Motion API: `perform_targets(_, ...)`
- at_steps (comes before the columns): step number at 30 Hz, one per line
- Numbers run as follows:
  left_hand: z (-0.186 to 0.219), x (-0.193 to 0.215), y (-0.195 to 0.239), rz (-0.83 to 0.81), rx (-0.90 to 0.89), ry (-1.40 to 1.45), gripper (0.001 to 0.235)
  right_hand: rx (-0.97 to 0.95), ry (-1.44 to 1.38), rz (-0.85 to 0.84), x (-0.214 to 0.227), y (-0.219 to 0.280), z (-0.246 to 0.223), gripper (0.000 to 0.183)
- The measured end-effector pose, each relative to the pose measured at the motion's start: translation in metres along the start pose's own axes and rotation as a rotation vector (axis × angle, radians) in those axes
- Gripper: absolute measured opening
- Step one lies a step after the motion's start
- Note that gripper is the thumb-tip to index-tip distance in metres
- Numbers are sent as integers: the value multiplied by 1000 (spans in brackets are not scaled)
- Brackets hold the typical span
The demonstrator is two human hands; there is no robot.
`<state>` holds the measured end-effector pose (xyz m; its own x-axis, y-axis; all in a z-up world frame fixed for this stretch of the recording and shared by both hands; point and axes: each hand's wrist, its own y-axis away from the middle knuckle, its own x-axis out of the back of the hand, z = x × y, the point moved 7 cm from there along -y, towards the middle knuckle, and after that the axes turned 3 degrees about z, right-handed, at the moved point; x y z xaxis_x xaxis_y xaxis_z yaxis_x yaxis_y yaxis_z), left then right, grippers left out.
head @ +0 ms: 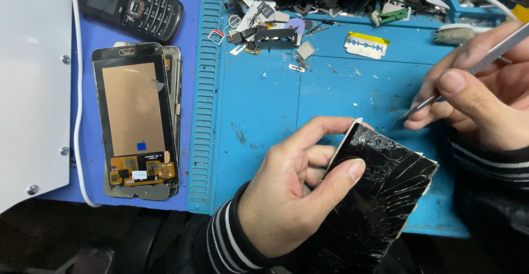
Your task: The person is carefully disassembling a shattered phone screen from the device frame using a thin metal prying tool and tweezers on a blue electronics repair mat.
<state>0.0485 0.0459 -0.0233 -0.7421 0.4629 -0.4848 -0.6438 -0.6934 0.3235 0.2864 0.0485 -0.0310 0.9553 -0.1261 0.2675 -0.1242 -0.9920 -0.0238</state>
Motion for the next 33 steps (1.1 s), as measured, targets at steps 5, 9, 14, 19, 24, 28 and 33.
perform_targets(5, 2, 0, 0, 2, -18, -42, 41, -28, -48, 14, 0, 5, 2, 27)
perform_targets(9, 1, 0, 0, 1, -4, -27, 42, -33, 66, 0, -1, 10, -3, 29)
perform_targets(14, 1, 0, 0, -8, -13, -42, 42, -28, 62, -54, -7, 10, -8, 26)
perform_targets(19, 0, 0, 0, -11, -3, -21, 44, -33, 38, -54, -9, 9, -7, 25)
perform_targets(24, 1, -1, 0, -9, -17, -39, 43, -24, 61, -46, -11, 8, -11, 23)
perform_targets(28, 2, -2, 0, -19, -18, -43, 43, -2, 18, -74, -10, 8, -6, 24)
perform_targets(33, 3, -2, 1, -17, -65, -71, 43, -54, -101, -79, -18, 10, -10, 24)
